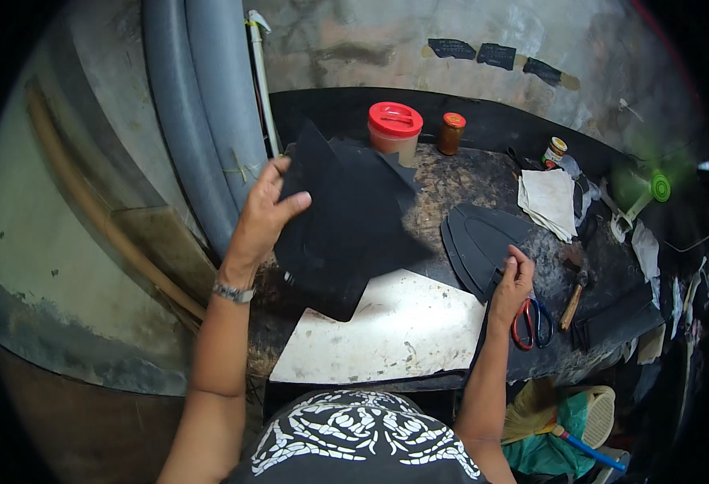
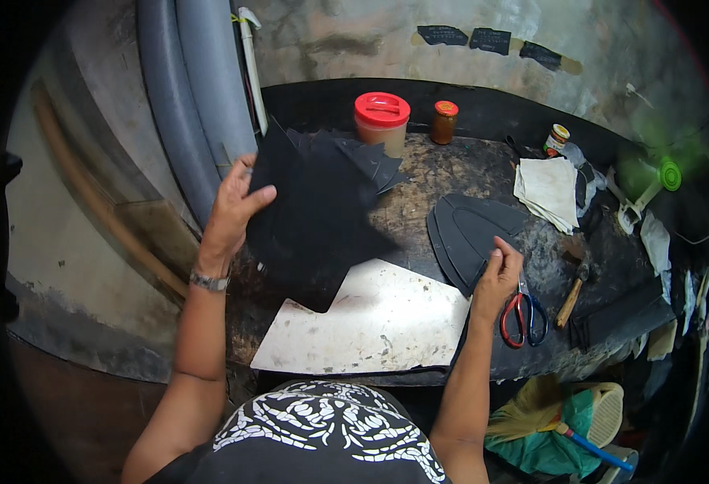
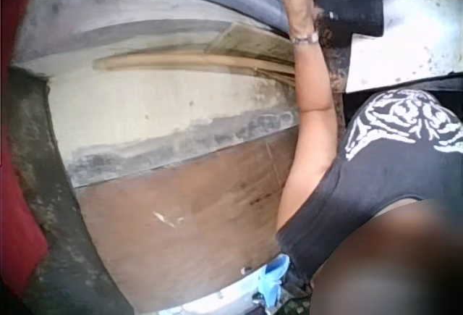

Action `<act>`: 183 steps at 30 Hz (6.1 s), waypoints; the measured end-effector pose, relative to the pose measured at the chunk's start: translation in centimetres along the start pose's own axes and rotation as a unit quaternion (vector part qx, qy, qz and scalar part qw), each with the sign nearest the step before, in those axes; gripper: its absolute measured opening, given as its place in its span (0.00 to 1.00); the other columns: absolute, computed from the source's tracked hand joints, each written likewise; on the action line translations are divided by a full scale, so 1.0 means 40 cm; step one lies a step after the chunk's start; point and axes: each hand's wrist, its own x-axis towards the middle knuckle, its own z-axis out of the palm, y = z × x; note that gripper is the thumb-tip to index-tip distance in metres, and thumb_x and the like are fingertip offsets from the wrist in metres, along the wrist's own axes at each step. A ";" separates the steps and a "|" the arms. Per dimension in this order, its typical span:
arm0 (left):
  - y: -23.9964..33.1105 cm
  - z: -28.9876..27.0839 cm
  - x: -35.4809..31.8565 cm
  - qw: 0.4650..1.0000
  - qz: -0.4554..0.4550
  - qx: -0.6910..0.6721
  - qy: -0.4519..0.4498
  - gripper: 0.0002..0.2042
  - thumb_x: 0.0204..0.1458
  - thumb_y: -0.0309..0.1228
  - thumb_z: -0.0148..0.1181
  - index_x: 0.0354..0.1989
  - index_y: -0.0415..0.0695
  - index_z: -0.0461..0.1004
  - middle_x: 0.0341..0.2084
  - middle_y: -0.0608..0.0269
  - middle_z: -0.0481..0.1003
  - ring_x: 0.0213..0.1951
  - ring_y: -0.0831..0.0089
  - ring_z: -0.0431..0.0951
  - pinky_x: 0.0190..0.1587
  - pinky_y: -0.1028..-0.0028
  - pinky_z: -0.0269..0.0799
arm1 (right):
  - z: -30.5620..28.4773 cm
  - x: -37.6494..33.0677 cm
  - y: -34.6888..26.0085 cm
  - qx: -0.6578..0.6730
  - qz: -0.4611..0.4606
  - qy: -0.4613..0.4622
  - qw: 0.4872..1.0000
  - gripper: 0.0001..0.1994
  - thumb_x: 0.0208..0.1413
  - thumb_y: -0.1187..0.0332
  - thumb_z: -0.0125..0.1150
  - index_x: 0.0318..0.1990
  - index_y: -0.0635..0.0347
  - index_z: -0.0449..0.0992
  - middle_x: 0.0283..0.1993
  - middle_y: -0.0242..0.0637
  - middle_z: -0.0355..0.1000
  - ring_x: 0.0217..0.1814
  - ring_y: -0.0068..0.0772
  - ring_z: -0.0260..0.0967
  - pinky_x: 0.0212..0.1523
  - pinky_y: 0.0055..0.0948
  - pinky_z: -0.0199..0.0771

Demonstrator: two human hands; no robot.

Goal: The person repeatedly picks up black rubber pieces from a stack, inspects their edges, and uses scissors to trim small sections. They place each trimmed piece onto a separate pile on the table.

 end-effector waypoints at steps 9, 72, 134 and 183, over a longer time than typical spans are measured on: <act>-0.019 0.066 -0.206 0.942 -0.168 -0.272 -0.099 0.23 0.49 0.22 0.61 0.53 0.44 0.61 0.41 0.65 0.72 0.44 0.76 0.73 0.48 0.77 0.68 | 0.083 -0.216 -0.349 0.456 0.128 -0.439 0.763 0.18 0.63 0.69 0.47 0.57 0.72 0.64 0.44 0.45 0.70 0.39 0.26 0.68 0.36 0.23 0.70; 0.071 0.093 -0.245 0.939 -0.321 -0.117 -0.045 0.24 0.48 0.24 0.62 0.54 0.33 0.64 0.43 0.57 0.74 0.41 0.76 0.76 0.48 0.77 0.71 | 0.090 -0.256 -0.324 0.371 0.064 -0.478 0.793 0.11 0.44 0.71 0.61 0.36 0.66 0.72 0.39 0.38 0.68 0.44 0.30 0.66 0.46 0.27 0.64; 0.057 0.112 -0.287 0.922 -0.345 -0.174 0.002 0.21 0.53 0.27 0.59 0.54 0.36 0.61 0.42 0.62 0.73 0.44 0.77 0.75 0.46 0.77 0.73 | 0.079 -0.298 -0.393 0.443 0.170 -0.460 0.750 0.02 0.60 0.78 0.48 0.39 0.68 0.66 0.39 0.35 0.64 0.42 0.26 0.72 0.44 0.25 0.76; 0.092 0.144 -0.276 0.959 -0.282 -0.040 -0.002 0.21 0.55 0.28 0.56 0.56 0.34 0.61 0.47 0.61 0.71 0.48 0.77 0.70 0.53 0.76 0.65 | 0.087 -0.287 -0.349 0.423 0.214 -0.449 0.757 0.05 0.56 0.78 0.52 0.40 0.62 0.66 0.41 0.29 0.64 0.40 0.16 0.63 0.42 0.15 0.64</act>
